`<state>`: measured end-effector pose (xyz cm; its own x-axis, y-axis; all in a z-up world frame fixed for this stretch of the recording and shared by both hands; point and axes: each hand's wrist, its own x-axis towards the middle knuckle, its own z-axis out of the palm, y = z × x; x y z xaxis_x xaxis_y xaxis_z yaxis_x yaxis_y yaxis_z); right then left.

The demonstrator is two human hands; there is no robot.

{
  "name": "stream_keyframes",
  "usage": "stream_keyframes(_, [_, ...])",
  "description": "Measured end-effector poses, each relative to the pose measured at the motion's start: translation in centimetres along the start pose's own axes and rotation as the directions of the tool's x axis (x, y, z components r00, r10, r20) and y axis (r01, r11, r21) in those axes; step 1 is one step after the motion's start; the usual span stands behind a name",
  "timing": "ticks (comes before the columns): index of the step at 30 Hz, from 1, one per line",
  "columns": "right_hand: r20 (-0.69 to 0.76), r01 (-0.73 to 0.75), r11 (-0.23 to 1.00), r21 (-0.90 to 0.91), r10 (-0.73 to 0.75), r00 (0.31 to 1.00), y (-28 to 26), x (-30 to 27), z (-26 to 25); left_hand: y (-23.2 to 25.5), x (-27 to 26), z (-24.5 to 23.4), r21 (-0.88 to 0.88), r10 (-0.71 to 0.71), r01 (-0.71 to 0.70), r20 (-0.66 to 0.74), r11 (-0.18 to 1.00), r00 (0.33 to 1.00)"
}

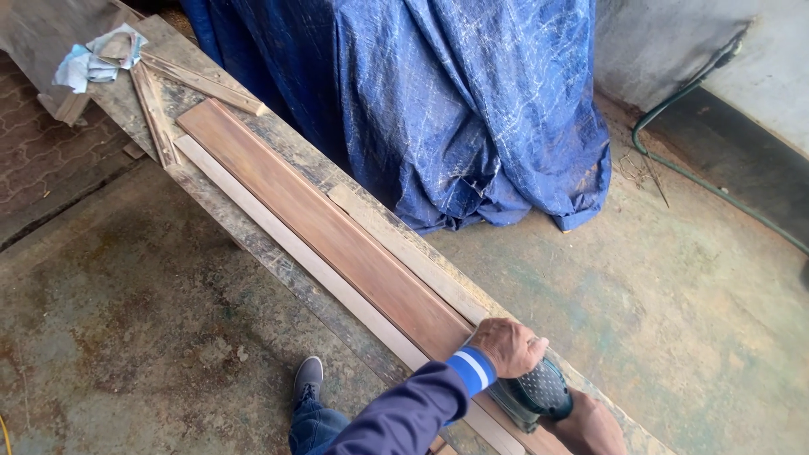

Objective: The recorder sands a long wooden plank using an orbital power sander followed by manual hand sanding with sandpaper.

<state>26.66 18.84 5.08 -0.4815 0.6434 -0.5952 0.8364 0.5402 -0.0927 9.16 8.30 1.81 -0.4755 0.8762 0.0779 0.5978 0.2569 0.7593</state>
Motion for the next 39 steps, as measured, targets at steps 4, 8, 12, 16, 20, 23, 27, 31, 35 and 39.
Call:
stream_keyframes(4, [0.078, -0.006, 1.000, 0.005, 0.005, 0.997, -6.6, -0.1, -0.9, -3.3, 0.2, -5.1, -0.042, -0.025, 0.027, 0.044, 0.999, 0.999])
stream_keyframes(8, [0.059, -0.027, 0.999, -0.020, 0.028, 0.998, -13.1, -0.4, -1.1, -7.4, 0.4, -9.4, -0.030, 0.008, -0.007, 0.019, 1.000, 1.000])
stream_keyframes(12, [0.053, 0.000, 1.000, 0.018, -0.001, 0.999, -18.9, 0.9, -0.5, -13.0, 0.9, -12.9, 0.093, 0.106, -0.115, 0.096, 0.989, 0.990])
stream_keyframes(16, [0.034, 0.036, 0.999, 0.037, -0.037, 0.999, -25.1, 1.8, -0.5, -17.6, 1.3, -17.9, 0.024, 0.072, -0.074, 0.095, 0.997, 0.993])
stream_keyframes(20, [-0.039, 0.122, 0.989, 0.087, -0.119, 0.992, -32.3, 1.6, -1.0, -21.4, 1.5, -23.5, 0.025, 0.014, -0.016, 0.078, 1.000, 0.997])
stream_keyframes(23, [-0.122, 0.182, 0.974, 0.132, -0.166, 0.979, -36.7, 1.9, -0.8, -24.2, 1.4, -27.5, 0.015, 0.034, -0.034, 0.021, 0.999, 0.999])
stream_keyframes(27, [-0.213, 0.242, 0.961, 0.138, -0.210, 0.954, -41.7, 2.9, 0.4, -29.4, 1.5, -31.5, 0.144, 0.111, -0.110, 0.000, 0.984, 0.994])
stream_keyframes(31, [-0.141, 0.210, 0.965, 0.157, -0.189, 0.972, -45.0, 3.1, 0.0, -29.2, 2.0, -35.5, 0.206, -0.192, 0.173, 0.075, 0.963, 0.979])
stream_keyframes(35, [-0.259, 0.324, 0.928, 0.186, -0.272, 0.927, -44.9, 2.9, 0.0, -28.1, 1.7, -36.1, 0.222, -0.218, 0.203, 0.046, 0.954, 0.975])
stream_keyframes(39, [-0.250, 0.309, 0.934, 0.176, -0.261, 0.932, -41.7, 2.1, -0.3, -25.7, 1.2, -33.6, 0.163, -0.156, 0.153, 0.009, 0.975, 0.988])
